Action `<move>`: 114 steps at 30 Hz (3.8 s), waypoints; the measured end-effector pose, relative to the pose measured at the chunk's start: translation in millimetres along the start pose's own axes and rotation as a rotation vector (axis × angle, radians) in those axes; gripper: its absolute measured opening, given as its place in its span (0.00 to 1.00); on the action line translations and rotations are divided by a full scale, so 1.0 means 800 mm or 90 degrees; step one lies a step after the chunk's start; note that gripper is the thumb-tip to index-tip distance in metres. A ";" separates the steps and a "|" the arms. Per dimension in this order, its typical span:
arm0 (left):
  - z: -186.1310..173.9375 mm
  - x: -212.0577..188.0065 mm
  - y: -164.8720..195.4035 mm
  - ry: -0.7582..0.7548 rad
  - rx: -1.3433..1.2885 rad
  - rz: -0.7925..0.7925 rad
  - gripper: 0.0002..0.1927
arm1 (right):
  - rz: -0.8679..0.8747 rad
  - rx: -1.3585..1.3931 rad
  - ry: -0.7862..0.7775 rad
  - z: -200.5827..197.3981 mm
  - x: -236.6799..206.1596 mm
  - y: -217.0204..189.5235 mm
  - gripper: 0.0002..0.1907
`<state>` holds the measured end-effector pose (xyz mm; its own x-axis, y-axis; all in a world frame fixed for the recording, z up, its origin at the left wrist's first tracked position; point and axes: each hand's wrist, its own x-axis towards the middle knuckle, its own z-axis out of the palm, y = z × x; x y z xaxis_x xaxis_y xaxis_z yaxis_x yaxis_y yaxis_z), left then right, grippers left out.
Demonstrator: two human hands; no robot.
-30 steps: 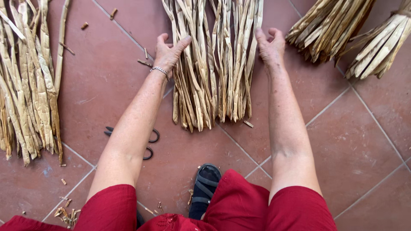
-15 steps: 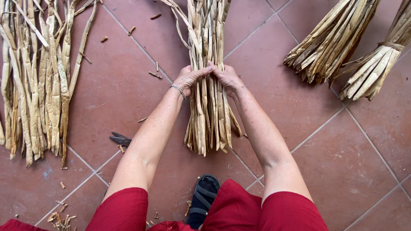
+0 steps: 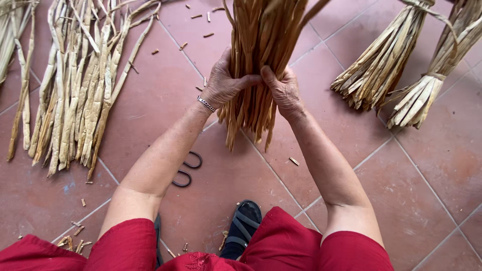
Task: The person gathers dried plant stalks on a tiled floor, trims their ends with scissors, and ties them into bundles using strips of the same material. The person places the finished bundles on a metal rack.
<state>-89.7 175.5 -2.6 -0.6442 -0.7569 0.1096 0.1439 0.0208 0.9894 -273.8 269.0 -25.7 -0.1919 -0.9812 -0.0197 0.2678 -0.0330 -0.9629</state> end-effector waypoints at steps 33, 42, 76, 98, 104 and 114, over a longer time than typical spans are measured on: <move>0.010 0.014 0.095 -0.193 0.150 0.171 0.44 | -0.073 -0.101 -0.121 0.037 -0.017 -0.113 0.41; 0.049 0.028 0.072 -0.094 0.184 0.229 0.55 | -0.108 -0.080 0.117 0.055 -0.008 -0.110 0.21; -0.269 -0.178 -0.023 0.100 0.751 -0.531 0.35 | -0.214 -0.219 -0.007 0.044 -0.014 -0.134 0.11; -0.318 -0.298 -0.092 0.486 0.752 -0.140 0.06 | -0.106 -0.111 0.106 0.063 0.020 -0.147 0.08; -0.350 -0.295 -0.083 0.637 0.339 -0.198 0.12 | -0.106 -0.117 0.120 0.059 0.011 -0.151 0.12; -0.337 -0.277 -0.052 0.505 -0.175 -0.307 0.07 | -0.140 -0.221 0.068 0.062 0.009 -0.150 0.17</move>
<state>249.8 166.0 -93.9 -0.0008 -0.8672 -0.4980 0.2331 -0.4845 0.8432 -260.6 256.5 102.8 -0.3110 -0.9321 0.1855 -0.1214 -0.1546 -0.9805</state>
